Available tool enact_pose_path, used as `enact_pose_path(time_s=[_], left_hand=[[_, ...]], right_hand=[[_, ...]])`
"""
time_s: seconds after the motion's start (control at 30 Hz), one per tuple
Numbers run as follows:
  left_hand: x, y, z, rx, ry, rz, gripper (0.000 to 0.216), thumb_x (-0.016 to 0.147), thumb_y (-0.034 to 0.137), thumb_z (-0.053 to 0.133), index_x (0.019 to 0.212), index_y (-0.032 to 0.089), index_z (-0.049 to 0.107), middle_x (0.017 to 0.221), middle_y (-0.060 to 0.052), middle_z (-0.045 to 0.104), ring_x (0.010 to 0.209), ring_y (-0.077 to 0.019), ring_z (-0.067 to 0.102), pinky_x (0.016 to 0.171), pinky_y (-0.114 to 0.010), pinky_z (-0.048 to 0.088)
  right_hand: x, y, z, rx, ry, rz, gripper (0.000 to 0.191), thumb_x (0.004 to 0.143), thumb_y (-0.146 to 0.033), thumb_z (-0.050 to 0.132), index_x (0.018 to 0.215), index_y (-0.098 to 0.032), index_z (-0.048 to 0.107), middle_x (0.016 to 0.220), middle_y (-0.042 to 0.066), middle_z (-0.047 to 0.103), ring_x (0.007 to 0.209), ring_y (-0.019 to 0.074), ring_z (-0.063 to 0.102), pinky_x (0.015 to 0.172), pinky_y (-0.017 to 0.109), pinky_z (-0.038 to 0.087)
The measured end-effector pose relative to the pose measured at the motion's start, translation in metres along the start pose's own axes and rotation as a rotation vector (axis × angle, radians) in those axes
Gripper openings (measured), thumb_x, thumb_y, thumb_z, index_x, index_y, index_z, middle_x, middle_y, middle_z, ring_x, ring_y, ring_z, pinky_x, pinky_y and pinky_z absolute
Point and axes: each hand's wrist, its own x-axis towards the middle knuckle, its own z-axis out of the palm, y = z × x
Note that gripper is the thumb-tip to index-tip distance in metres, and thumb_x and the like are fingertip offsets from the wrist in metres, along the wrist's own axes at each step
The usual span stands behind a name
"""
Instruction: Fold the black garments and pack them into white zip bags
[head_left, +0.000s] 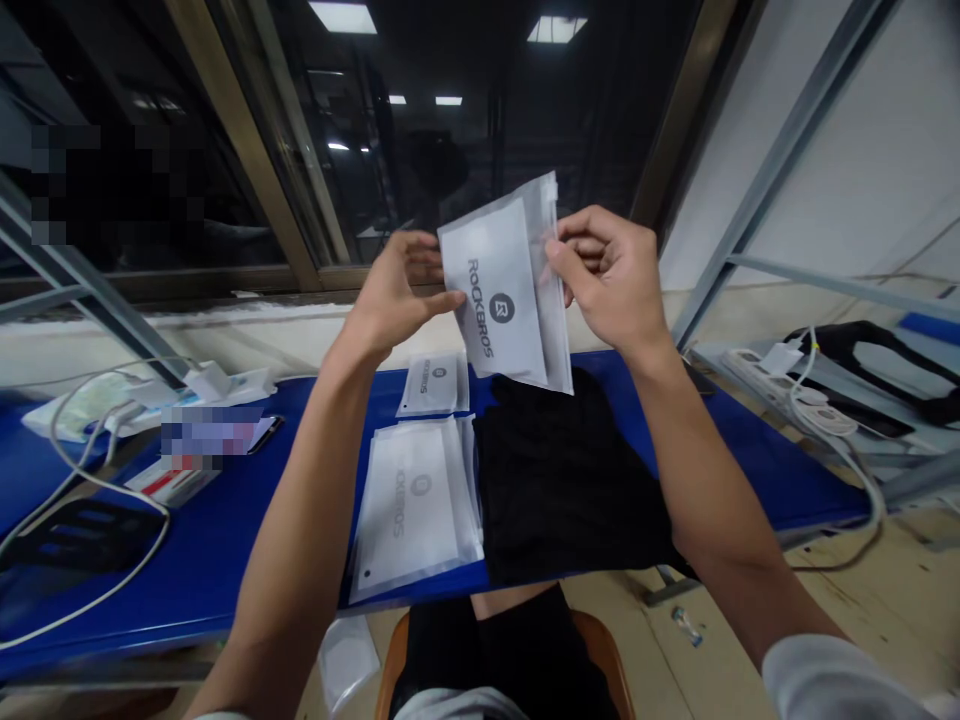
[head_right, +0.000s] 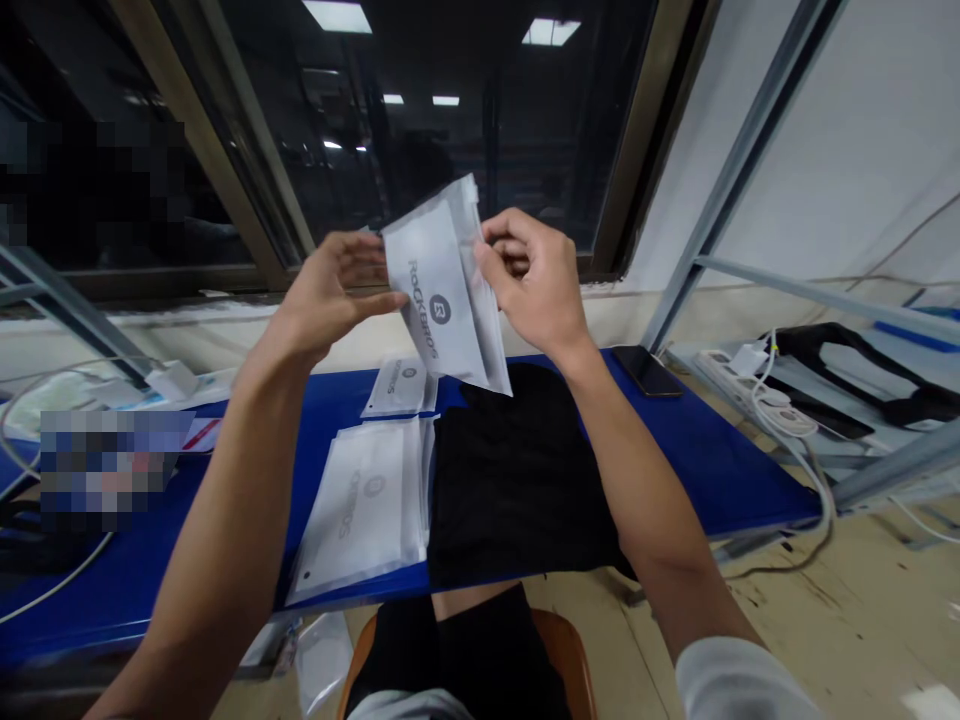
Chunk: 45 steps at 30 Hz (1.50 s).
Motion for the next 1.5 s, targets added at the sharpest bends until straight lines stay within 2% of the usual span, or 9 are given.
enact_pose_path(time_s=[0.07, 0.13, 0.3, 0.57, 0.7, 0.93, 1.27, 1.37, 1.5], left_hand=[[-0.002, 0.007, 0.004, 0.101, 0.071, 0.132, 0.066, 0.062, 0.024, 0.093, 0.120, 0.027, 0.062, 0.126, -0.006, 0.066, 0.131, -0.0320, 0.054, 0.104, -0.045, 0.052], [-0.004, 0.015, 0.007, 0.162, 0.042, 0.197, 0.052, 0.069, 0.027, 0.090, 0.115, 0.027, 0.066, 0.122, -0.004, 0.068, 0.131, -0.0308, 0.054, 0.104, -0.043, 0.052], [-0.007, 0.021, 0.021, 0.126, 0.091, 0.286, 0.017, 0.079, 0.032, 0.082, 0.086, 0.021, 0.071, 0.088, -0.003, 0.072, 0.091, -0.0209, 0.070, 0.080, -0.031, 0.057], [-0.018, 0.029, 0.048, 0.092, 0.068, 0.346, 0.017, 0.085, 0.033, 0.078, 0.079, 0.020, 0.070, 0.077, -0.001, 0.071, 0.079, -0.0175, 0.070, 0.067, -0.026, 0.055], [-0.017, 0.028, 0.046, 0.093, 0.150, 0.361, 0.016, 0.085, 0.031, 0.077, 0.077, 0.020, 0.070, 0.076, -0.001, 0.071, 0.075, -0.0163, 0.069, 0.066, -0.027, 0.055], [-0.017, 0.028, 0.043, 0.065, 0.155, 0.366, 0.021, 0.085, 0.039, 0.078, 0.079, 0.021, 0.069, 0.079, -0.001, 0.069, 0.079, -0.0173, 0.069, 0.066, -0.028, 0.055], [-0.022, 0.032, 0.049, 0.181, -0.090, 0.346, 0.020, 0.087, 0.038, 0.074, 0.081, 0.020, 0.072, 0.076, -0.002, 0.072, 0.069, -0.0155, 0.064, 0.058, -0.026, 0.047], [-0.016, 0.026, 0.048, 0.116, 0.014, 0.370, 0.019, 0.089, 0.037, 0.073, 0.079, 0.021, 0.070, 0.074, 0.000, 0.069, 0.066, -0.0129, 0.061, 0.057, -0.026, 0.045], [-0.001, 0.016, 0.024, 0.034, 0.291, 0.402, 0.015, 0.089, 0.022, 0.075, 0.076, 0.019, 0.068, 0.065, 0.006, 0.058, 0.056, -0.0056, 0.048, 0.053, -0.023, 0.037]], right_hand=[[-0.002, -0.007, 0.002, -0.051, -0.040, -0.055, 0.031, 0.094, -0.055, 0.061, 0.091, -0.024, 0.065, 0.070, 0.001, 0.062, 0.064, 0.0161, 0.059, 0.057, 0.030, 0.048], [-0.004, -0.011, 0.005, -0.094, -0.085, -0.094, 0.032, 0.094, -0.054, 0.061, 0.089, -0.023, 0.066, 0.072, 0.001, 0.062, 0.067, 0.0166, 0.058, 0.061, 0.031, 0.048], [-0.006, -0.015, 0.010, -0.131, -0.112, -0.068, 0.036, 0.095, -0.058, 0.056, 0.090, -0.024, 0.065, 0.077, 0.002, 0.063, 0.070, 0.0181, 0.057, 0.065, 0.033, 0.047], [-0.010, -0.024, 0.010, -0.193, -0.176, -0.041, 0.046, 0.096, -0.069, 0.044, 0.086, -0.027, 0.059, 0.075, 0.003, 0.055, 0.074, 0.0212, 0.053, 0.066, 0.032, 0.041], [-0.012, -0.028, 0.010, -0.246, -0.194, -0.070, 0.052, 0.098, -0.068, 0.040, 0.076, -0.024, 0.056, 0.066, 0.002, 0.051, 0.068, 0.0195, 0.052, 0.065, 0.032, 0.038], [-0.008, -0.020, 0.007, -0.229, -0.256, -0.072, 0.058, 0.098, -0.070, 0.039, 0.067, -0.022, 0.053, 0.062, 0.001, 0.051, 0.065, 0.0175, 0.051, 0.062, 0.032, 0.036], [-0.010, -0.028, -0.006, -0.188, -0.426, -0.038, 0.073, 0.090, -0.083, 0.029, 0.053, -0.021, 0.041, 0.049, -0.002, 0.036, 0.051, 0.0123, 0.035, 0.050, 0.030, 0.027], [-0.011, -0.027, -0.003, -0.199, -0.400, -0.036, 0.072, 0.092, -0.081, 0.030, 0.053, -0.021, 0.039, 0.049, -0.002, 0.033, 0.051, 0.0112, 0.034, 0.051, 0.030, 0.026], [-0.012, -0.028, -0.004, -0.210, -0.472, -0.056, 0.067, 0.097, -0.071, 0.039, 0.053, -0.020, 0.041, 0.048, -0.003, 0.033, 0.050, 0.0111, 0.036, 0.053, 0.030, 0.030]])
